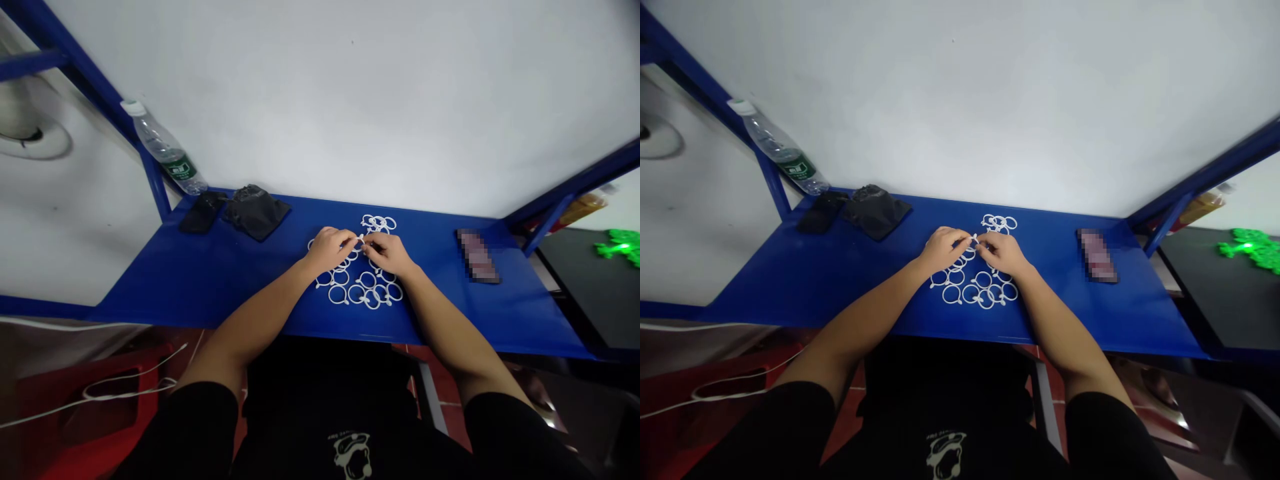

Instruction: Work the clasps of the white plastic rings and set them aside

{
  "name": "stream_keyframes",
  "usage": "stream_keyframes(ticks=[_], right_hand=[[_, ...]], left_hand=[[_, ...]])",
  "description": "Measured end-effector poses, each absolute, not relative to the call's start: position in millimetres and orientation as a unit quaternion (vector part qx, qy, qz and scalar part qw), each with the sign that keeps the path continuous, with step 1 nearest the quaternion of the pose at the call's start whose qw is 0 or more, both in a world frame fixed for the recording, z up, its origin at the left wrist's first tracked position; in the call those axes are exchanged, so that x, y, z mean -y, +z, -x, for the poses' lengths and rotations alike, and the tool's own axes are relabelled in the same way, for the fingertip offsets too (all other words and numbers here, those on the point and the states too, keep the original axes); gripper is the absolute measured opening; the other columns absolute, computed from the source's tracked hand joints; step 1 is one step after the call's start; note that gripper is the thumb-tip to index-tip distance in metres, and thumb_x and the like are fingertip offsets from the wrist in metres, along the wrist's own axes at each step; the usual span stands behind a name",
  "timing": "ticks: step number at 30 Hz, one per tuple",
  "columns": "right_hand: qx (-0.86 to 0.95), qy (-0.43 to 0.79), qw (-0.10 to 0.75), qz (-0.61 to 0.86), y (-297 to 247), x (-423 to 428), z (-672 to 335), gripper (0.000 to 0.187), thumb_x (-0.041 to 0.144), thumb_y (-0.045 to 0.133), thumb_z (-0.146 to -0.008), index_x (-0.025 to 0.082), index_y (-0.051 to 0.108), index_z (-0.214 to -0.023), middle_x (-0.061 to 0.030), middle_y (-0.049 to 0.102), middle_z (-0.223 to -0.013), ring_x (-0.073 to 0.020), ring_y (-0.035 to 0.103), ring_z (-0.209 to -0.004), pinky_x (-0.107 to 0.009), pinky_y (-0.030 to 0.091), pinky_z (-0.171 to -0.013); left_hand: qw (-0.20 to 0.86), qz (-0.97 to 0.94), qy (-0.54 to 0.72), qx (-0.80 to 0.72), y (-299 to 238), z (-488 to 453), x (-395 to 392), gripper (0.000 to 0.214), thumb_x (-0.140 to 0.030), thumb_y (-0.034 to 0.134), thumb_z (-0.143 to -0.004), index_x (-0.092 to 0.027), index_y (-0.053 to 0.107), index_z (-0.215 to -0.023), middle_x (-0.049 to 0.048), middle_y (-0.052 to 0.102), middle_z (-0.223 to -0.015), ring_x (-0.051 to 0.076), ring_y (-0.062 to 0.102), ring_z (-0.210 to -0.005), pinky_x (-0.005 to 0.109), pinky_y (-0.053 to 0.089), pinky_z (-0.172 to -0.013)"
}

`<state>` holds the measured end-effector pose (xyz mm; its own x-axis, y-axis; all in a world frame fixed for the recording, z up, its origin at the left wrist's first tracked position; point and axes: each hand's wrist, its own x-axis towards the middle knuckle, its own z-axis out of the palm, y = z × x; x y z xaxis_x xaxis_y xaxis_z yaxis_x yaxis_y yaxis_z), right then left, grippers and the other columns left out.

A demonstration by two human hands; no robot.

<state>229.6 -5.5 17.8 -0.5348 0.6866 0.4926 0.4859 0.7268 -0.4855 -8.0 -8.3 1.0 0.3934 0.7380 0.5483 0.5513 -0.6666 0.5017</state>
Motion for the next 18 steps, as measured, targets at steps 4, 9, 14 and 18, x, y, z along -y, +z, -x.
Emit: stream_keyframes(ticks=[4, 9, 14, 18], right_hand=[[0.852, 0.169, 0.347, 0.353, 18.6, 7.2, -228.5, 0.019, 0.037, 0.059, -0.105, 0.023, 0.073, -0.105, -0.0016, 0.076, -0.079, -0.0175, 0.068, -0.066, -0.030, 0.050, -0.064], [0.843, 0.190, 0.347, 0.364, 20.1, 9.5, -227.3, 0.015, 0.034, 0.060, -0.104, 0.024, 0.070, -0.104, 0.0001, 0.075, -0.076, -0.0169, 0.066, -0.063, -0.029, 0.049, -0.063], [0.850, 0.179, 0.357, 0.344, 17.0, 8.2, -226.5, 0.009, 0.023, 0.059, -0.093, 0.024, 0.068, -0.096, -0.0002, 0.073, -0.077, -0.0169, 0.064, -0.064, -0.029, 0.049, -0.064], [0.859, 0.171, 0.354, 0.329, 15.8, 6.2, -227.5, 0.010, 0.021, 0.055, -0.087, 0.025, 0.063, -0.085, -0.0019, 0.071, -0.077, -0.0188, 0.065, -0.068, -0.031, 0.050, -0.067]], left_hand=[[0.118, -0.837, 0.383, -0.372, -0.5, 8.1, 8.8, 0.023, -0.035, 0.058, -0.112, -0.024, 0.077, -0.106, 0.0018, 0.082, -0.091, 0.020, 0.076, -0.086, 0.042, 0.053, -0.097], [0.121, -0.847, 0.378, -0.354, -2.7, 8.1, 9.8, 0.025, -0.037, 0.059, -0.111, -0.024, 0.077, -0.102, 0.0019, 0.081, -0.087, 0.021, 0.075, -0.085, 0.041, 0.054, -0.094], [0.122, -0.861, 0.359, -0.338, -2.5, 5.4, 11.7, 0.027, -0.037, 0.058, -0.111, -0.023, 0.077, -0.099, 0.0034, 0.080, -0.086, 0.021, 0.074, -0.083, 0.039, 0.054, -0.086], [0.129, -0.877, 0.333, -0.322, 1.7, 2.7, 14.7, 0.027, -0.037, 0.058, -0.111, -0.022, 0.076, -0.097, 0.0038, 0.078, -0.086, 0.021, 0.074, -0.084, 0.039, 0.054, -0.087]])
